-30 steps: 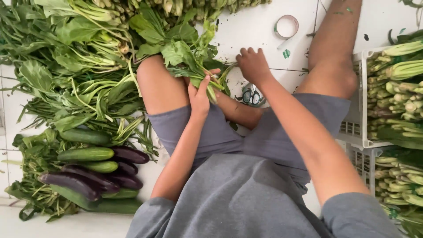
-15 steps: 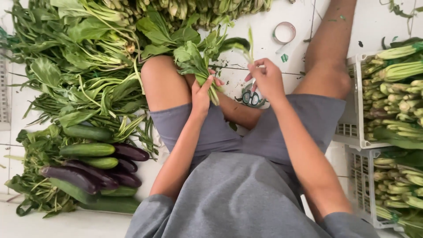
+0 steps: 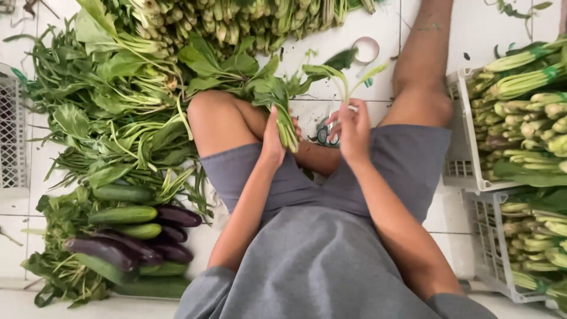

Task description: The person is gathering mustard greens into bunches and securing them with green tape while sitting on the floor.

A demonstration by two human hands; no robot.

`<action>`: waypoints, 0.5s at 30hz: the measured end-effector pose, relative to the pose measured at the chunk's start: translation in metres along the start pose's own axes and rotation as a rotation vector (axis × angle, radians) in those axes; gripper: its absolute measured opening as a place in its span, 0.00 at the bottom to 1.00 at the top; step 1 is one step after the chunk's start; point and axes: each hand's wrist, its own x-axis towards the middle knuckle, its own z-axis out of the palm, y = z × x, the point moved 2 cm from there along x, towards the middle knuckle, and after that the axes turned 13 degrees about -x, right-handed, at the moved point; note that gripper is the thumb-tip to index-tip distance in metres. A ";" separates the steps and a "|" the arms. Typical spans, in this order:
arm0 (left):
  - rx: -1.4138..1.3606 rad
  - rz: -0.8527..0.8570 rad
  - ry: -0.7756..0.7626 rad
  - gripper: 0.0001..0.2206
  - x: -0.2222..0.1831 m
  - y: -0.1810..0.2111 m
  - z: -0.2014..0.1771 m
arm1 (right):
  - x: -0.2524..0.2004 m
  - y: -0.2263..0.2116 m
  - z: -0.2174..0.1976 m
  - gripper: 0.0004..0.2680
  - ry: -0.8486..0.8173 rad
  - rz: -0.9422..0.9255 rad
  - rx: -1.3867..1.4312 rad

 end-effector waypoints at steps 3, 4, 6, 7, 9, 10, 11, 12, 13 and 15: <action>0.053 -0.016 -0.009 0.29 0.013 -0.008 -0.012 | -0.015 -0.014 0.020 0.10 -0.062 -0.080 -0.025; 0.054 -0.010 -0.011 0.29 0.013 -0.008 -0.010 | -0.017 -0.015 0.024 0.10 -0.064 -0.086 -0.022; 0.173 -0.007 0.008 0.32 0.015 -0.007 -0.007 | -0.022 -0.018 0.032 0.12 -0.137 -0.123 -0.186; 0.176 -0.003 0.005 0.32 0.014 -0.007 -0.004 | -0.019 -0.010 0.032 0.12 -0.136 -0.127 -0.183; 0.288 0.037 0.021 0.33 0.008 -0.007 0.000 | -0.018 0.009 0.034 0.11 -0.260 -0.094 -0.495; 0.292 0.036 0.019 0.33 0.005 -0.007 0.001 | -0.019 0.005 0.034 0.11 -0.256 -0.093 -0.493; 0.334 0.016 0.061 0.35 0.001 -0.007 0.001 | -0.020 0.002 0.036 0.10 -0.309 -0.072 -0.551; 0.374 -0.002 0.104 0.38 -0.003 -0.008 0.001 | -0.021 -0.001 0.038 0.10 -0.363 -0.051 -0.611; 0.376 -0.003 0.102 0.38 -0.005 -0.006 0.007 | -0.020 0.000 0.038 0.10 -0.360 -0.050 -0.610; 0.401 -0.011 0.090 0.38 -0.012 -0.004 0.017 | -0.019 0.002 0.040 0.10 -0.430 -0.028 -0.649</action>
